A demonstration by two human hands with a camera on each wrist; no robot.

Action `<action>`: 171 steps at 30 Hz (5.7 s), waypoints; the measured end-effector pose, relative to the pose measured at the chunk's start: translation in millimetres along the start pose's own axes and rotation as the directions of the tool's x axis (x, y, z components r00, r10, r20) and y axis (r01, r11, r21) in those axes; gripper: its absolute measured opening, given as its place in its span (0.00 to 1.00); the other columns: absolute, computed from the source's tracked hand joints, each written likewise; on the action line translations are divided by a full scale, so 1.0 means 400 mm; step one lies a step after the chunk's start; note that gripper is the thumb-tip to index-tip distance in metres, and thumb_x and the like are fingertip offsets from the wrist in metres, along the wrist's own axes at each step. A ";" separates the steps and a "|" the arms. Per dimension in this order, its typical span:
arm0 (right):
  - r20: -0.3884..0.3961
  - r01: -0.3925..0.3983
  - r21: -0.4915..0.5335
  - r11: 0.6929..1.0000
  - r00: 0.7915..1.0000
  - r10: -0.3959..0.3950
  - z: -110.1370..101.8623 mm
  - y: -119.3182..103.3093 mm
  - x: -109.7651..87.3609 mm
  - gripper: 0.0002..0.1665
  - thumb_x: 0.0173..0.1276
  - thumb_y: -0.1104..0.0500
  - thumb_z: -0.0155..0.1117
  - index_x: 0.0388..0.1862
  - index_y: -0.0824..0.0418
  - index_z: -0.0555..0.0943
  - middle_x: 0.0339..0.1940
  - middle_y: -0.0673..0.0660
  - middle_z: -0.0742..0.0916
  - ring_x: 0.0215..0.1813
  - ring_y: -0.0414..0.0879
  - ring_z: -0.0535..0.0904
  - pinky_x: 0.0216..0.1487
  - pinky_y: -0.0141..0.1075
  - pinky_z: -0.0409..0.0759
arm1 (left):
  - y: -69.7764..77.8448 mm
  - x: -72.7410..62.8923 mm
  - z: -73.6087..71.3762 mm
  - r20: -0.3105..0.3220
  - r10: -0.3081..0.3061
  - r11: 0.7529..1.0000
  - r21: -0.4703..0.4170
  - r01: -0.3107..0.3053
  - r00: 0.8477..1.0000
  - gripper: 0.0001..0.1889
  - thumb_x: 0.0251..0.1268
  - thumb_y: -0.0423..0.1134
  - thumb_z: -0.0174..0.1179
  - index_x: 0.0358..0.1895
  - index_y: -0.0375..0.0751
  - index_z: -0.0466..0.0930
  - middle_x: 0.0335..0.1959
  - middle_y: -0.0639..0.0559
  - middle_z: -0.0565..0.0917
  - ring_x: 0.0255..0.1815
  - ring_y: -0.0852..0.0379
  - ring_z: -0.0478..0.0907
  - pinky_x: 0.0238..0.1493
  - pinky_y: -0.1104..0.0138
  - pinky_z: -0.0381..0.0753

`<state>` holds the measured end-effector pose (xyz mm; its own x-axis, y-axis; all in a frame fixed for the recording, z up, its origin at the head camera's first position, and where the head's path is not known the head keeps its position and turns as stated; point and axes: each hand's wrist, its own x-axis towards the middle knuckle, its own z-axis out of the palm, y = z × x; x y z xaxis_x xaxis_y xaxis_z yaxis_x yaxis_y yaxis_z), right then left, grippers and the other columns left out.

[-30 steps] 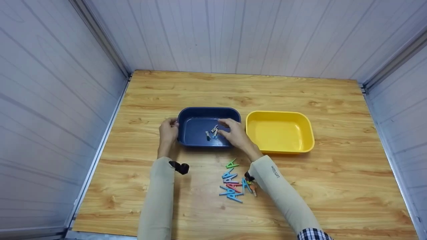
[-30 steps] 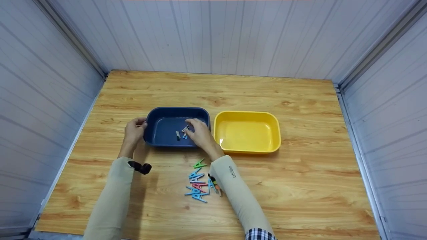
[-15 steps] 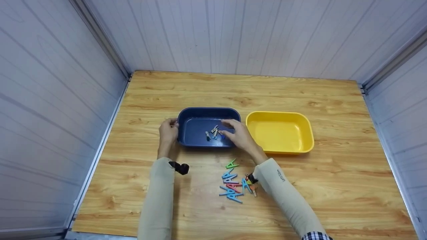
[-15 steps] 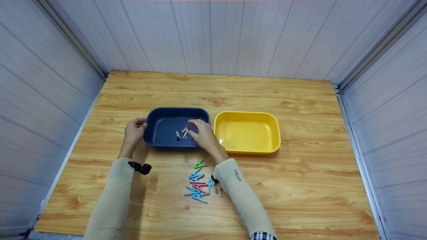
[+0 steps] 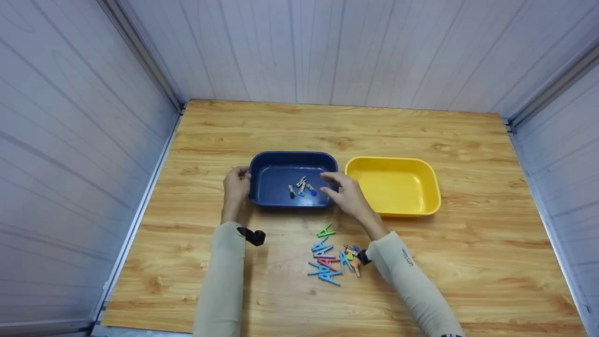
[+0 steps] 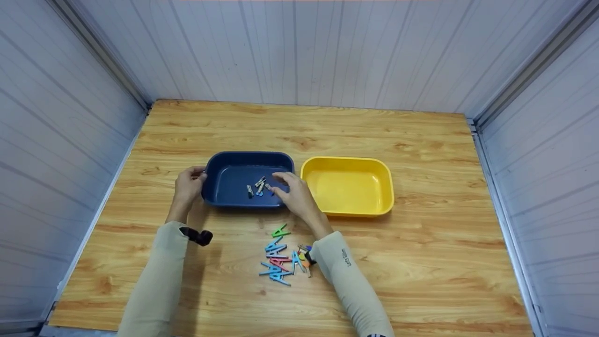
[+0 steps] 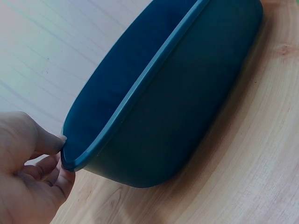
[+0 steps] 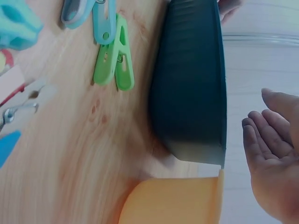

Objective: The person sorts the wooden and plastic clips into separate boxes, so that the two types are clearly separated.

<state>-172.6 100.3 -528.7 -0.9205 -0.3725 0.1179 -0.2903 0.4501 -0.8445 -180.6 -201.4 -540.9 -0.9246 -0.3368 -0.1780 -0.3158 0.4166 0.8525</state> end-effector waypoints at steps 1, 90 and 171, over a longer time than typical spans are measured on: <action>-0.004 0.004 0.012 1.000 1.000 -0.004 -0.004 0.000 -0.003 0.20 0.66 0.59 0.64 0.58 0.57 0.78 0.55 0.58 0.84 0.56 0.49 0.79 0.60 0.43 0.76 | -0.001 0.000 0.000 0.000 0.001 1.000 0.000 -0.001 1.000 0.15 0.70 0.29 0.49 0.56 0.31 0.77 0.49 0.39 0.80 0.50 0.48 0.76 0.54 0.61 0.76; 0.259 -0.247 0.074 0.966 0.940 0.221 -0.046 0.163 -0.332 0.20 0.63 0.56 0.68 0.53 0.60 0.81 0.49 0.56 0.87 0.49 0.49 0.83 0.51 0.30 0.79 | -0.005 0.001 0.000 -0.002 0.011 1.000 0.011 -0.011 1.000 0.15 0.70 0.29 0.49 0.55 0.30 0.77 0.48 0.38 0.80 0.49 0.47 0.75 0.54 0.59 0.75; 0.035 -0.193 0.188 0.963 0.981 0.189 -0.082 -0.047 -0.224 0.08 0.62 0.68 0.65 0.40 0.69 0.84 0.39 0.63 0.88 0.40 0.52 0.84 0.40 0.27 0.81 | 0.000 -0.007 0.000 -0.007 0.024 1.000 0.006 -0.024 1.000 0.15 0.69 0.29 0.49 0.54 0.29 0.77 0.46 0.37 0.80 0.45 0.49 0.75 0.49 0.61 0.76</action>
<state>-93.3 151.7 -506.4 -0.9490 -0.3090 -0.0626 -0.0531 0.3522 -0.9344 -178.2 -200.5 -540.3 -0.9305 -0.3324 -0.1540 -0.2947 0.4295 0.8536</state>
